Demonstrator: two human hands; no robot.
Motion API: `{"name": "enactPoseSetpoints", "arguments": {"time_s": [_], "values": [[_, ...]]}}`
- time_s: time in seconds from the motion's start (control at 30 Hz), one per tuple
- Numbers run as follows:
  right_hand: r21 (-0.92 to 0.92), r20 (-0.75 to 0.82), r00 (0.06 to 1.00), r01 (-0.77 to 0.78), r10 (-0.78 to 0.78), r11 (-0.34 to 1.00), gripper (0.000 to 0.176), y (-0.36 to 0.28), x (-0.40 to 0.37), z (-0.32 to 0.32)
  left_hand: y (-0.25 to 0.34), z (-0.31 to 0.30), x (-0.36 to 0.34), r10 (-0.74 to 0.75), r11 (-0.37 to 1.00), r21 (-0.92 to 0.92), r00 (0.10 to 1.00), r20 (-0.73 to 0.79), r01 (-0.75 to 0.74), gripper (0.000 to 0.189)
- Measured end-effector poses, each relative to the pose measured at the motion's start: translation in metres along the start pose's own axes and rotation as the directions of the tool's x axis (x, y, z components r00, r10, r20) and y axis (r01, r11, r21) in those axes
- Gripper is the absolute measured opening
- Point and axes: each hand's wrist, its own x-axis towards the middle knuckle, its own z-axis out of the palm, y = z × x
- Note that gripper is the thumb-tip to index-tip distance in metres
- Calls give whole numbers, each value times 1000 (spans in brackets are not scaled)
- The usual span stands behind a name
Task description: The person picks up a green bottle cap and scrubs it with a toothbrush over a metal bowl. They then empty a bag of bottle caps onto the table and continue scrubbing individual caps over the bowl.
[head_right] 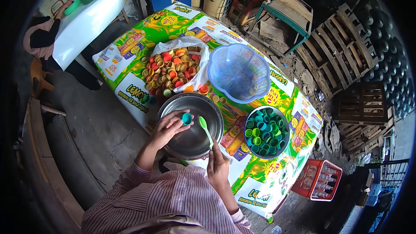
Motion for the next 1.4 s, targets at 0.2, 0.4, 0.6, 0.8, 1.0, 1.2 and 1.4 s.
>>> {"name": "enactPoseSetpoints", "arguments": {"time_s": [0.2, 0.4, 0.6, 0.8, 1.0, 1.2, 1.4], "values": [[-15, 82, 984, 162, -160, 987, 41, 5, -4, 10, -12, -5, 0, -4, 998, -65, 997, -72, -1, 30], [-29, 31, 978, 205, -204, 978, 43, 2, -2, 13, -13, -3, 2, -111, 992, -67, 984, -138, 102, 36], [-29, -39, 998, 51, -52, 998, 46, 5, 8, 14, -16, -5, 7, -235, 778, -574, 966, 112, 256, 39], [-51, 39, 993, 112, -110, 992, 46, 1, 7, 16, -17, -8, 9, -251, 748, -610, 963, 101, 259, 39], [34, -81, 993, 91, -88, 995, 39, -3, 13, 11, -8, -4, 5, -265, 775, -566, 958, 111, 280, 39], [115, -113, 992, -47, 60, 992, 34, -13, 12, 6, -7, -2, 3, -168, 774, -576, 963, 213, 262, 37], [155, 5, 987, -160, 162, 975, 29, -14, 8, 15, -29, 12, -8, 81, 939, 329, 994, 72, -100, 58]]}}
